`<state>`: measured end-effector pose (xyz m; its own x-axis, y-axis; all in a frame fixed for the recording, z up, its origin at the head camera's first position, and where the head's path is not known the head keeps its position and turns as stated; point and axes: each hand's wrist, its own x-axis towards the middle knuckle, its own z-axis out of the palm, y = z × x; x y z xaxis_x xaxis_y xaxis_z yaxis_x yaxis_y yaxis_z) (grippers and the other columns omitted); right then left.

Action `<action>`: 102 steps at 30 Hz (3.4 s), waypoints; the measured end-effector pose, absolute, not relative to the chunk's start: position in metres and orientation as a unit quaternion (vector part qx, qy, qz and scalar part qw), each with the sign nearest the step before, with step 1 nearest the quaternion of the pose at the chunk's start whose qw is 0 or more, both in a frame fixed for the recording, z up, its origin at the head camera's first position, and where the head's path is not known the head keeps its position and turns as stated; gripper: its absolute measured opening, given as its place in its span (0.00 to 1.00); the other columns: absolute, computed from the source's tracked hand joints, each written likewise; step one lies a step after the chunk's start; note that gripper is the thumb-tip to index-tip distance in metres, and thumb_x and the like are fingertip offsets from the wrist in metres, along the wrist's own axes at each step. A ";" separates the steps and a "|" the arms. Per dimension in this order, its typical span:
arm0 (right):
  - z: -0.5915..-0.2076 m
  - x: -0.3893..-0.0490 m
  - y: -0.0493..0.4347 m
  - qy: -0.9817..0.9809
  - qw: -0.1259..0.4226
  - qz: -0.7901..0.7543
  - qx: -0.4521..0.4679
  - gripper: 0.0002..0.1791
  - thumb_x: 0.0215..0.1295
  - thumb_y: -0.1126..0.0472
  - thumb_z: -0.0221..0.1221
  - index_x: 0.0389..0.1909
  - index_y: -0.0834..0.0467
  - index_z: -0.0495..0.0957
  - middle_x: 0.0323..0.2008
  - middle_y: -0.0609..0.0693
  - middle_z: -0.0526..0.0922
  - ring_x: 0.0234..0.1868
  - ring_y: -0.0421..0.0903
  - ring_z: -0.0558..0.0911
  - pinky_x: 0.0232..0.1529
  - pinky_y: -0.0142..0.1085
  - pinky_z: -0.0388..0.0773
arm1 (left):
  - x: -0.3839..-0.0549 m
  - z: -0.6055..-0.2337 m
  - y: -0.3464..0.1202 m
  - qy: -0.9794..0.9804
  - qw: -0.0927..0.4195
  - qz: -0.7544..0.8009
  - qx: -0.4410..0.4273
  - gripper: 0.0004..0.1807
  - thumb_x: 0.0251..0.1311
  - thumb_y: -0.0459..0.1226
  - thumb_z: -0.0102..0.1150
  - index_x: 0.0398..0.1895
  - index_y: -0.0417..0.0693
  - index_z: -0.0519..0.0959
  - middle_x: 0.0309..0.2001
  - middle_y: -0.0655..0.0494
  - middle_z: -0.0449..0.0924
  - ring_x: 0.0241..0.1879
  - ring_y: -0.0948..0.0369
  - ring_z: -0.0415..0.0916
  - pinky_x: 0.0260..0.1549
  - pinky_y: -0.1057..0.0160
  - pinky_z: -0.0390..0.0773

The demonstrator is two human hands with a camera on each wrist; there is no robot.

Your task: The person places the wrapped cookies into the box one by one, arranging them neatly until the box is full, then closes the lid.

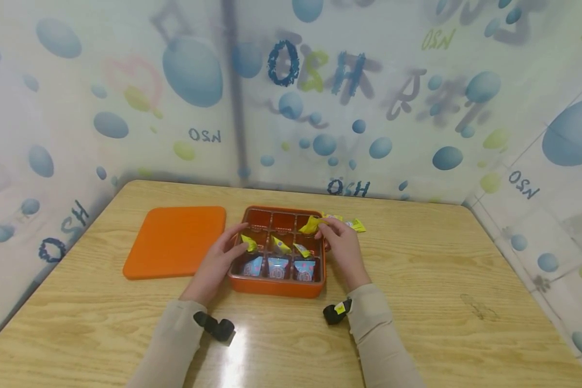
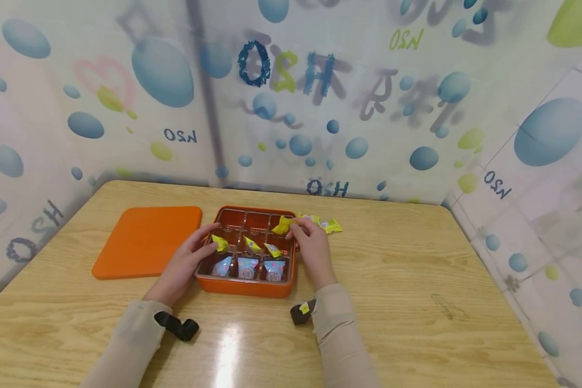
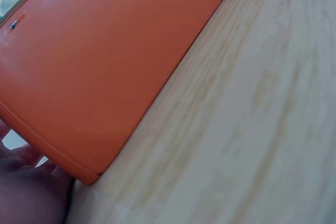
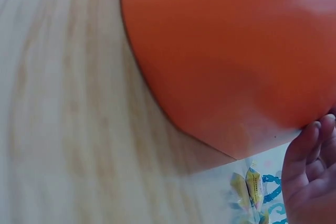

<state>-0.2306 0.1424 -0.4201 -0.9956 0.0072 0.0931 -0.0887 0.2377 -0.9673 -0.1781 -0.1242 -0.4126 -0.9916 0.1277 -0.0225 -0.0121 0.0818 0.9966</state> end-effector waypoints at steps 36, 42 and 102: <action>-0.417 -0.228 0.145 -0.789 0.007 0.613 0.025 0.14 0.59 0.45 0.54 0.41 0.47 0.78 0.34 0.45 0.83 0.39 0.44 0.76 0.33 0.38 0.75 | -0.178 -0.413 -0.124 0.733 0.048 0.677 0.040 0.26 0.62 0.42 0.49 0.64 0.56 0.60 0.67 0.61 0.50 0.67 0.54 0.40 0.61 0.46 0.45; -0.416 -0.228 0.145 -0.794 0.007 0.607 0.031 0.20 0.55 0.38 0.54 0.40 0.47 0.79 0.33 0.45 0.83 0.38 0.46 0.75 0.33 0.39 0.75 | -0.178 -0.414 -0.124 0.736 0.046 0.674 0.040 0.26 0.62 0.42 0.49 0.64 0.57 0.60 0.67 0.61 0.51 0.67 0.54 0.41 0.61 0.46 0.46; -0.387 -0.208 0.136 -0.815 0.014 0.578 0.044 0.15 0.65 0.53 0.49 0.42 0.60 0.77 0.36 0.55 0.81 0.42 0.53 0.74 0.37 0.46 0.74 | -0.191 -0.436 -0.128 0.730 0.036 0.681 0.045 0.26 0.59 0.46 0.52 0.62 0.62 0.63 0.65 0.66 0.53 0.67 0.57 0.42 0.61 0.48 0.47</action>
<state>-0.2081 0.1361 -0.3866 -0.9958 -0.0555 0.0734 -0.0876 0.3274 -0.9408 -0.1908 -0.1281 -0.4361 -0.9934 0.1147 0.0090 0.0168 0.0673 0.9976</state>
